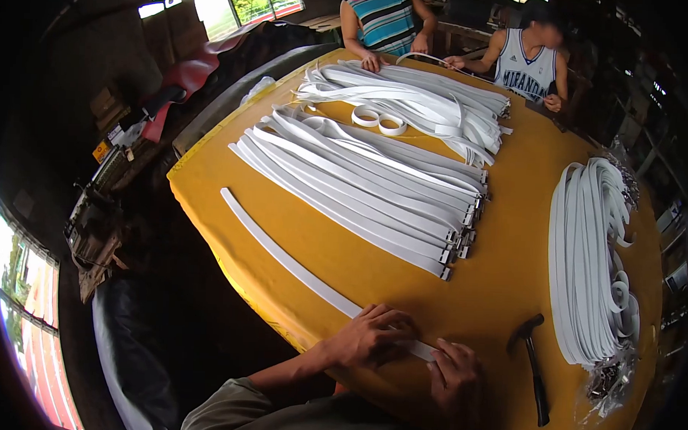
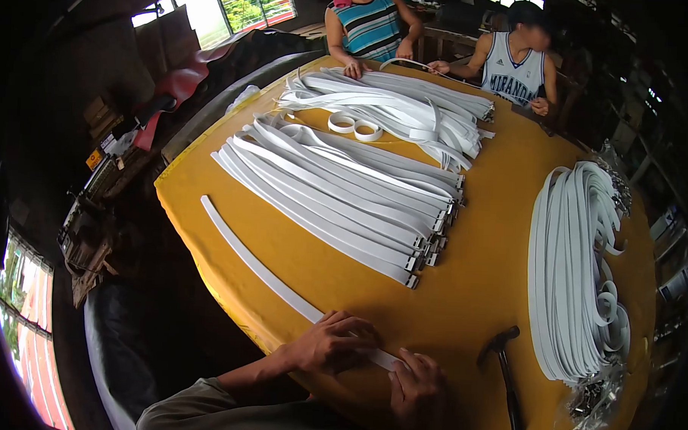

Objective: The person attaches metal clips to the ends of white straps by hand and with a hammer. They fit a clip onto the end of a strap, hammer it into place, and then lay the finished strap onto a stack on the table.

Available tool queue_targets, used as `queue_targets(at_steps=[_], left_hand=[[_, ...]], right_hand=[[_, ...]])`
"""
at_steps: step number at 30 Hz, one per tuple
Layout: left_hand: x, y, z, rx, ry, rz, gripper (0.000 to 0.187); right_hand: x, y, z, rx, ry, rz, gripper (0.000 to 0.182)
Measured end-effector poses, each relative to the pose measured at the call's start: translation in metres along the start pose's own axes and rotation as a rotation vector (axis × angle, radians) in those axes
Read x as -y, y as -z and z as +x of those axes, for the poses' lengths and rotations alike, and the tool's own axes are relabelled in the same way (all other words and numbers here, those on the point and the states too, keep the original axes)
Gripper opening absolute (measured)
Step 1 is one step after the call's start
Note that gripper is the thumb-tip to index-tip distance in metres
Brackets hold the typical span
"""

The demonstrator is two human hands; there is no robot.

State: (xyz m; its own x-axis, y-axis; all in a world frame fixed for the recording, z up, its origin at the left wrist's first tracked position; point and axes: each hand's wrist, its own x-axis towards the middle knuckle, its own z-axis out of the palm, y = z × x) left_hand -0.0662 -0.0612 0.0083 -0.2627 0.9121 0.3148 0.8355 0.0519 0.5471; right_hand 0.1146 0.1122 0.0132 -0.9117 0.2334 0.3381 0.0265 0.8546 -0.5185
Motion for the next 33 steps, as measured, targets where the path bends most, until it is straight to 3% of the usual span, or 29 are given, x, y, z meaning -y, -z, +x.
queue_targets(at_steps=[8, 16, 24, 33], left_hand=[[-0.013, 0.001, 0.012, 0.039, 0.077, -0.016, 0.044], [-0.04, -0.035, 0.04, 0.023, -0.059, -0.119, 0.034], [-0.037, -0.042, 0.041, 0.083, -0.033, -0.174, 0.029], [-0.03, -0.043, 0.04, 0.131, -0.088, -0.138, 0.034]], right_hand=[[-0.021, 0.038, -0.034, -0.088, -0.224, -0.112, 0.015], [-0.02, 0.032, -0.034, -0.158, -0.223, -0.069, 0.014], [-0.023, 0.035, -0.033, -0.18, -0.229, -0.049, 0.014], [-0.027, 0.031, -0.036, -0.181, -0.178, 0.006, 0.016]])
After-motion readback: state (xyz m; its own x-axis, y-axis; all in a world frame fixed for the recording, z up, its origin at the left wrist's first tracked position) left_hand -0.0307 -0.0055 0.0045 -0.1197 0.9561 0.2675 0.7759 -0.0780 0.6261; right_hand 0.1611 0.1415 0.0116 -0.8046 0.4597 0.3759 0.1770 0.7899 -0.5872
